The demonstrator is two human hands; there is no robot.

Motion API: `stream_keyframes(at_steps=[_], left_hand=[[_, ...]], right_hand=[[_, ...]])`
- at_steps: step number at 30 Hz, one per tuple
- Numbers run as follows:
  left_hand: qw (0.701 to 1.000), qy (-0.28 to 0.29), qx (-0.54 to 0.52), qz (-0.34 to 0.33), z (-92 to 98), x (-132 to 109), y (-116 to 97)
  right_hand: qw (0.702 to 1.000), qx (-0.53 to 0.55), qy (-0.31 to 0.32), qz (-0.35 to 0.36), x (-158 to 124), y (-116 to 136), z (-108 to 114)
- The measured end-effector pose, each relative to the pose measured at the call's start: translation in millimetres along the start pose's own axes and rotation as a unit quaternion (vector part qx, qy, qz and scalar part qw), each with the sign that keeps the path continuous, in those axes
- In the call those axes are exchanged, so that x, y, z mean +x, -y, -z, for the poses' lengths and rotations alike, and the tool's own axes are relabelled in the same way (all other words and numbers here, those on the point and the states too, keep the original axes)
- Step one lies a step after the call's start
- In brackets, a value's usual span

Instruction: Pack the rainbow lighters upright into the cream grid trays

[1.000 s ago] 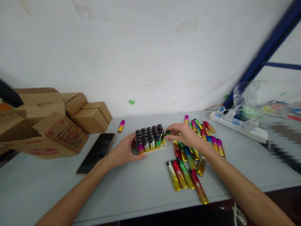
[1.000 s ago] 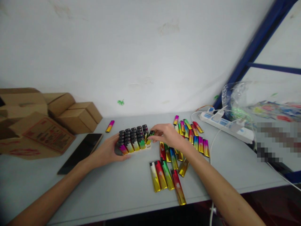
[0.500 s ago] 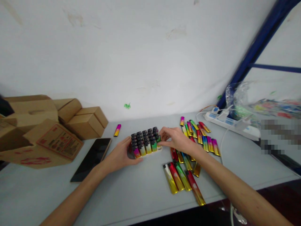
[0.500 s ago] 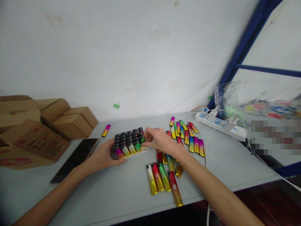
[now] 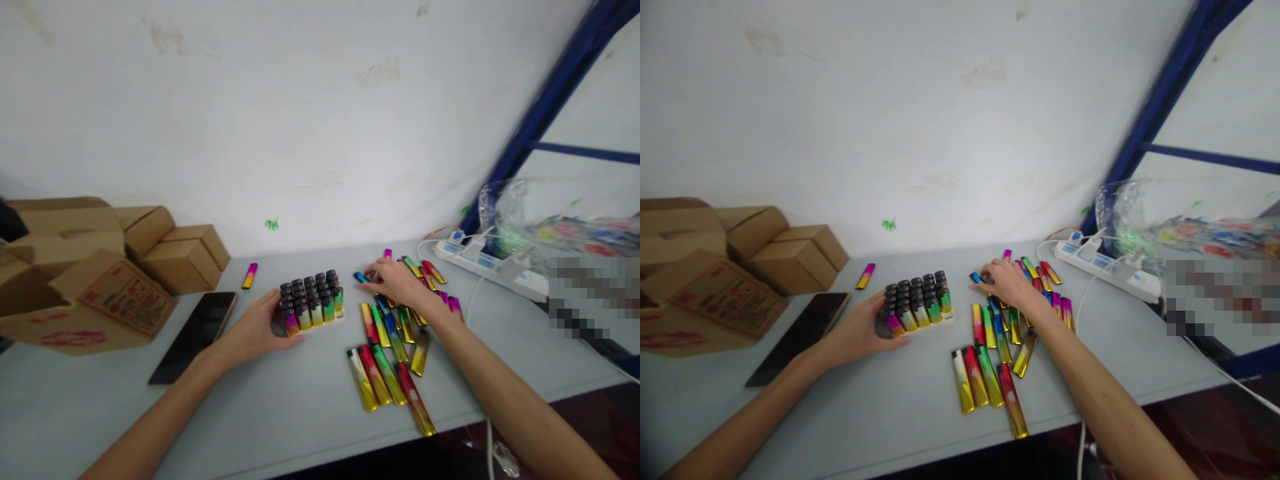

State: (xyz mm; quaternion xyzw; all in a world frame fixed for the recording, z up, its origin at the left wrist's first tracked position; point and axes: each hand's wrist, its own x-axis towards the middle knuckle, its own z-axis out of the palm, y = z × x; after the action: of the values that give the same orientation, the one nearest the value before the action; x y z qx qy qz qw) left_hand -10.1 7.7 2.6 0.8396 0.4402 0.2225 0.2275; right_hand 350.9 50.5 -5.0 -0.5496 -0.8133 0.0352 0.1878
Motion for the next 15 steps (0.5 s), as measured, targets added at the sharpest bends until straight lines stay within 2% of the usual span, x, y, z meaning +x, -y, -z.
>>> stream_keyframes(at_steps=[3, 5, 10, 12, 15], left_hand=[[1.0, 0.003, 0.005, 0.005, 0.4, 0.3, -2.1], [1.0, 0.004, 0.006, 0.007, 0.8, 0.4, -3.2], [1.0, 0.003, 0.003, -0.001, 1.1, -0.1, -2.7], [1.0, 0.008, -0.002, -0.005, 0.7, -0.2, -2.1], [1.0, 0.008, 0.004, -0.001, -0.2, 0.0, -1.4]], right_hand=[[0.999, -0.021, 0.03, 0.019, -0.1, 7.1, -6.0], [0.999, -0.001, 0.025, 0.032, 0.3, 10.2, -7.5], [0.988, 0.139, -0.063, 0.032, 0.7, 14.5, -1.4], [0.966, 0.246, -0.076, 0.012, 0.4, 19.4, 3.5], [0.897, 0.441, -0.026, 0.003, 0.0, 31.2, 7.2]])
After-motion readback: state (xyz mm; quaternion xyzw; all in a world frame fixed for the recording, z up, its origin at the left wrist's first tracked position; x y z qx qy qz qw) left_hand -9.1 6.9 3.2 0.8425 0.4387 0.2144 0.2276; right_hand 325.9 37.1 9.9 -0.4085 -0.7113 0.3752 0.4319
